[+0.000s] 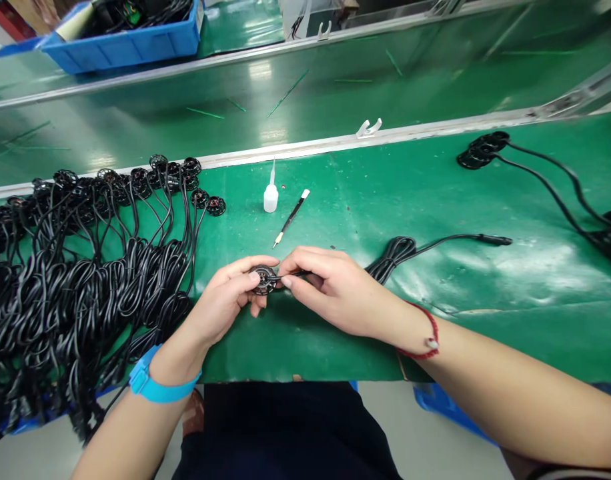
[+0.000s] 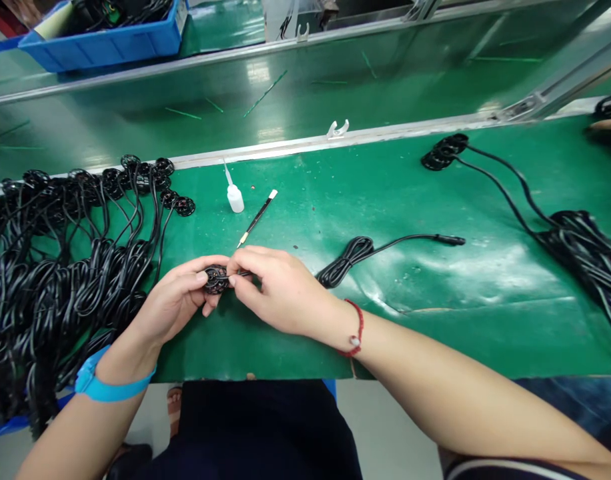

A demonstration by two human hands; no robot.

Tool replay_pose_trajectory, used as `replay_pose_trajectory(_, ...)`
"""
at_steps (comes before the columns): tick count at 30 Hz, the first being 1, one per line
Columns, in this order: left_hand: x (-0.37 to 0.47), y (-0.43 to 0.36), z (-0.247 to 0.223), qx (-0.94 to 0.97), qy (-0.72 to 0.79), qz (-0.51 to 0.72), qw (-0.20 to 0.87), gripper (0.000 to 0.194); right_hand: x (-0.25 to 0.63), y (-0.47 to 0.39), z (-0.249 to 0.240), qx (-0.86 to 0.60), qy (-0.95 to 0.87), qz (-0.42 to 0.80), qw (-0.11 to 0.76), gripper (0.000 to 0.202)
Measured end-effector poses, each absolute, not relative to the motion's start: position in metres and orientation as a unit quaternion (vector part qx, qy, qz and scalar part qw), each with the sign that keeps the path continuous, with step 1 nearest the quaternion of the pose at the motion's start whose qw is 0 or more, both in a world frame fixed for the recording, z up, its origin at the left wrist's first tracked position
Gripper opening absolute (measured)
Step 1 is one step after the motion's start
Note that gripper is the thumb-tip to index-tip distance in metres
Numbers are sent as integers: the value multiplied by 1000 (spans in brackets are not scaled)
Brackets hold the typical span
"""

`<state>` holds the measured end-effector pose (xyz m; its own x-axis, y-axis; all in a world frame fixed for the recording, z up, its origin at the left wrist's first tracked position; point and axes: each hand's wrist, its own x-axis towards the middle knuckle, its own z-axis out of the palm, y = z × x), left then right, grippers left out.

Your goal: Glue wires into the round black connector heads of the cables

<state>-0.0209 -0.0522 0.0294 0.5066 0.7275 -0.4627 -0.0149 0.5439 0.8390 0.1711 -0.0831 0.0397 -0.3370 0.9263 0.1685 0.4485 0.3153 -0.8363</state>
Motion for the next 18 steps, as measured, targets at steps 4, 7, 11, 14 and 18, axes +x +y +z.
replay_pose_trajectory(4, -20, -52, 29, 410, 421, 244, 772, 35, 173, -83, 40, -478, -744, 340, 319, 14)
replay_pose_trajectory(7, -19, -53, 28, 398, 407, 239, 787, 33, 174, -83, 38, -476, -755, 326, 311, 15)
replay_pose_trajectory(11, -18, -53, 29, 379, 394, 230, 805, 31, 174, -83, 36, -477, -756, 319, 315, 14)
replay_pose_trajectory(14, -19, -53, 31, 379, 378, 228, 814, 32, 174, -82, 36, -478, -752, 322, 320, 14)
replay_pose_trajectory(18, -20, -53, 33, 388, 366, 226, 815, 36, 175, -82, 37, -466, -757, 321, 327, 13)
